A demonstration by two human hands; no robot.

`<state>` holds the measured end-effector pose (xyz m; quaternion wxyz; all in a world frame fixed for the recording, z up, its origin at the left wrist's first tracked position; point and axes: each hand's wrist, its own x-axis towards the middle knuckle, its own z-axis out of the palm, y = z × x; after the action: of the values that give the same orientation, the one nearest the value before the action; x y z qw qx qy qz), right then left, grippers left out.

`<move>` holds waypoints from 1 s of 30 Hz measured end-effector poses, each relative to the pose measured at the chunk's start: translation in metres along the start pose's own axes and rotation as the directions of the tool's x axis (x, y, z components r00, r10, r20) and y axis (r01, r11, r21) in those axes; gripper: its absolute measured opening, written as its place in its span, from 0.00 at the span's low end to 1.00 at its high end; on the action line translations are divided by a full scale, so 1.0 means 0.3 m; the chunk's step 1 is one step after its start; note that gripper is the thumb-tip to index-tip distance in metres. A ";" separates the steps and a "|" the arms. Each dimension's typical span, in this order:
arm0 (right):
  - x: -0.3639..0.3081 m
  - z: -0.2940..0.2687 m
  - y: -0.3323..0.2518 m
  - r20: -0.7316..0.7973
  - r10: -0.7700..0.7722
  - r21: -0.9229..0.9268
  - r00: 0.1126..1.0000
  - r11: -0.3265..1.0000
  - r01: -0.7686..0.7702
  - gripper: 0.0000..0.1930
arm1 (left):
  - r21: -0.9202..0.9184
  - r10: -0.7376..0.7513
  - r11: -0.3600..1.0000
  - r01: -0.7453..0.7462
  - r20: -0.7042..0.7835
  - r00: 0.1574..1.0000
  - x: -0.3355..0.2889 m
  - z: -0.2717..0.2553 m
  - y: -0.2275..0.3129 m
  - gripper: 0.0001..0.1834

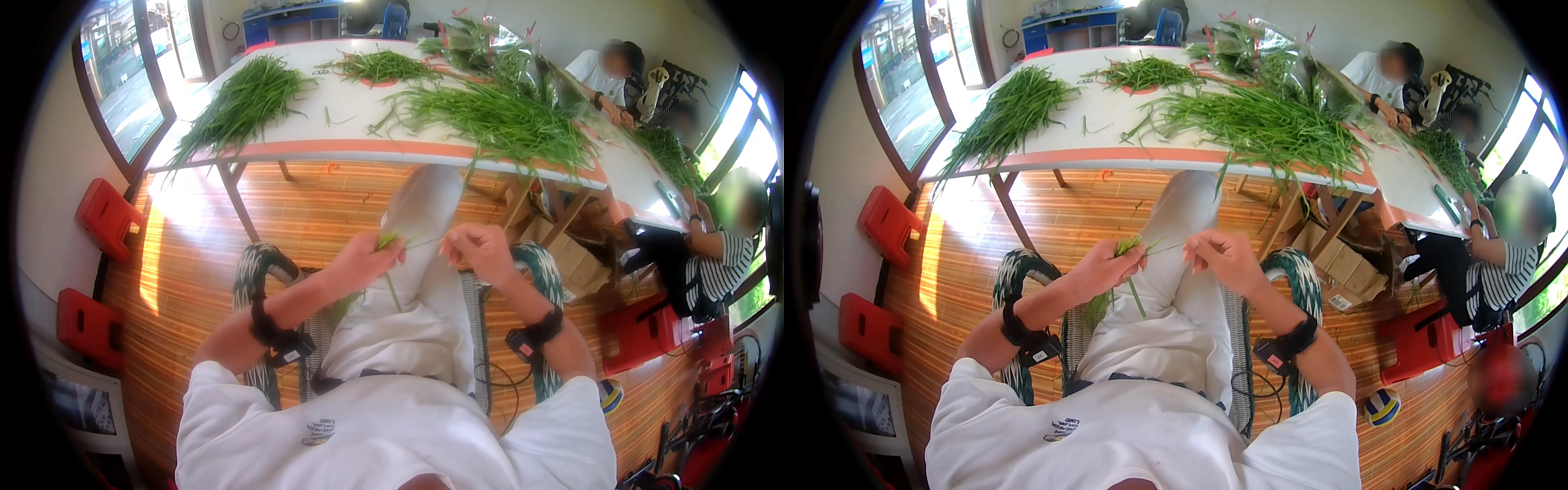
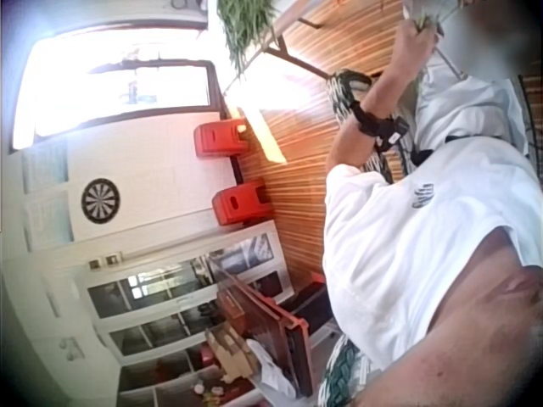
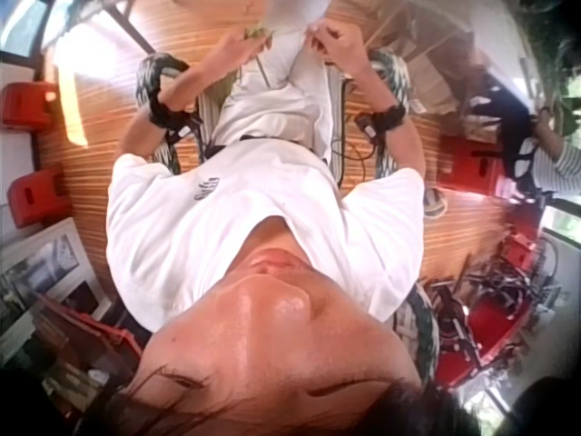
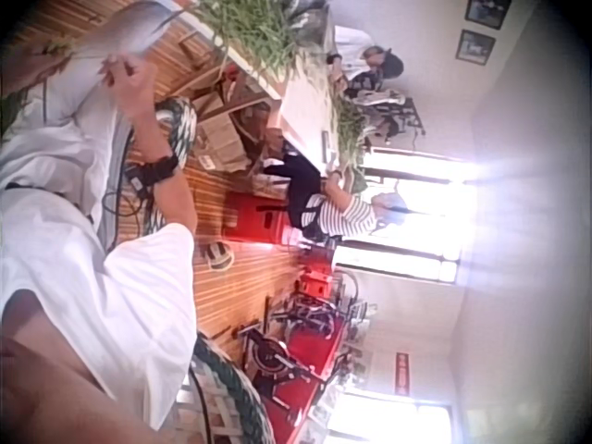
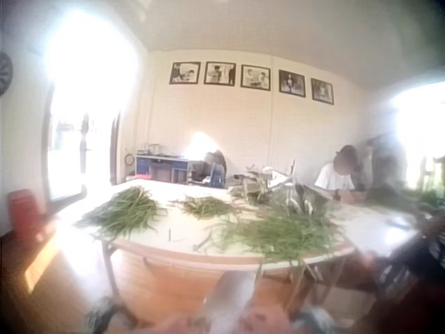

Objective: The person bundles long green stalks by hand while seated at a table.

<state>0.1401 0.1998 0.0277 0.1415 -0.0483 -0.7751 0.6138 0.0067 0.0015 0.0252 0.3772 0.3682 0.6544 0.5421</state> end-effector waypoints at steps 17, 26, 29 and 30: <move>-0.003 0.009 -0.020 -0.056 -0.047 -0.028 0.997 0.999 0.045 0.08 | 0.016 0.036 0.999 -0.036 0.022 0.999 -0.006 -0.027 0.019 0.17; 0.007 0.005 -0.003 -0.078 -0.099 -0.018 0.992 0.995 0.098 0.09 | 0.017 0.080 0.997 -0.081 0.046 0.996 -0.012 -0.023 0.031 0.14; 0.008 0.004 -0.001 -0.085 -0.117 -0.018 0.990 0.993 0.116 0.08 | 0.081 0.103 0.991 -0.106 0.049 0.993 -0.014 -0.024 0.032 0.13; 0.009 0.003 0.001 -0.085 -0.116 -0.016 0.990 0.993 0.115 0.08 | 0.082 0.101 0.991 -0.104 0.049 0.994 -0.014 -0.023 0.032 0.13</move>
<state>0.1372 0.1996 0.0277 0.2097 -0.0305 -0.7732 0.5977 0.0032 -0.0039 0.0360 0.3476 0.4292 0.6483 0.5241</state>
